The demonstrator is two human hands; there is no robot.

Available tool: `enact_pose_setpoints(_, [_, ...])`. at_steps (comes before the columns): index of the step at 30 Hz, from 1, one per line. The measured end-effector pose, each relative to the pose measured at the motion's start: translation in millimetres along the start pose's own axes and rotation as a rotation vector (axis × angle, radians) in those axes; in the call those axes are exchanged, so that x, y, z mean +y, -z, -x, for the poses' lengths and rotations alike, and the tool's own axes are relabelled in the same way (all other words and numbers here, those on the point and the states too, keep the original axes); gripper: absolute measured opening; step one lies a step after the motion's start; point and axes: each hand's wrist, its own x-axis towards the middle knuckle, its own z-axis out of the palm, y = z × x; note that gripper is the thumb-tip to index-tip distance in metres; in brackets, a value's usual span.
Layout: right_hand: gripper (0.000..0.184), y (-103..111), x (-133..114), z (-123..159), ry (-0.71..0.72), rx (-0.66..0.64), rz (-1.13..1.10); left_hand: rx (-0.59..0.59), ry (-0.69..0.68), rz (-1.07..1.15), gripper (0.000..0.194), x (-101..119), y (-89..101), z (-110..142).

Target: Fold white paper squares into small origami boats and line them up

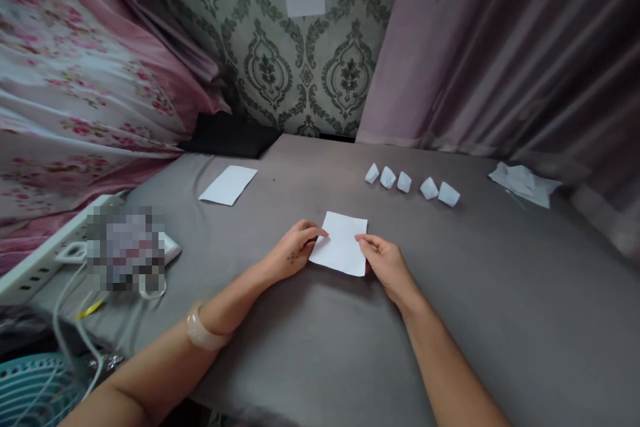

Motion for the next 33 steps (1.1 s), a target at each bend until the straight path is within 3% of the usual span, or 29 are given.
enact_pose_setpoints(4, [0.032,0.0,0.6,-2.3,-0.053,-0.018,-0.039,-0.009,-0.181,-0.170,0.045,-5.1,0.9,1.8])
enact_pose_setpoints(8, [0.033,-0.1,0.7,-0.6,0.015,-0.010,0.075,-0.110,-0.304,-0.187,0.053,-3.2,1.3,-1.0])
enact_pose_setpoints(10, [0.036,3.0,-0.4,2.7,0.081,0.005,0.302,-0.197,-0.296,-0.203,0.056,1.0,2.6,-1.5])
enact_pose_setpoints(14, [0.029,15.3,-3.0,11.8,0.437,0.243,0.840,-0.258,-0.254,-0.267,0.056,8.9,4.8,-0.3])
enact_pose_setpoints(17, [0.046,22.1,-2.7,16.5,0.655,0.079,0.998,-0.259,-0.243,-0.327,0.056,11.3,4.0,0.6])
enact_pose_setpoints(20, [0.057,22.9,-0.9,18.6,0.731,-0.085,1.092,-0.242,-0.219,-0.368,0.053,11.4,2.7,1.1])
enact_pose_setpoints(27, [0.052,18.7,-3.2,26.3,0.717,-0.152,1.069,-0.134,-0.226,-0.277,0.041,6.2,-0.9,6.9])
enact_pose_setpoints(33, [0.021,16.8,-2.6,18.1,0.644,-0.073,0.877,0.054,0.032,-0.143,0.021,4.7,-7.4,0.8])
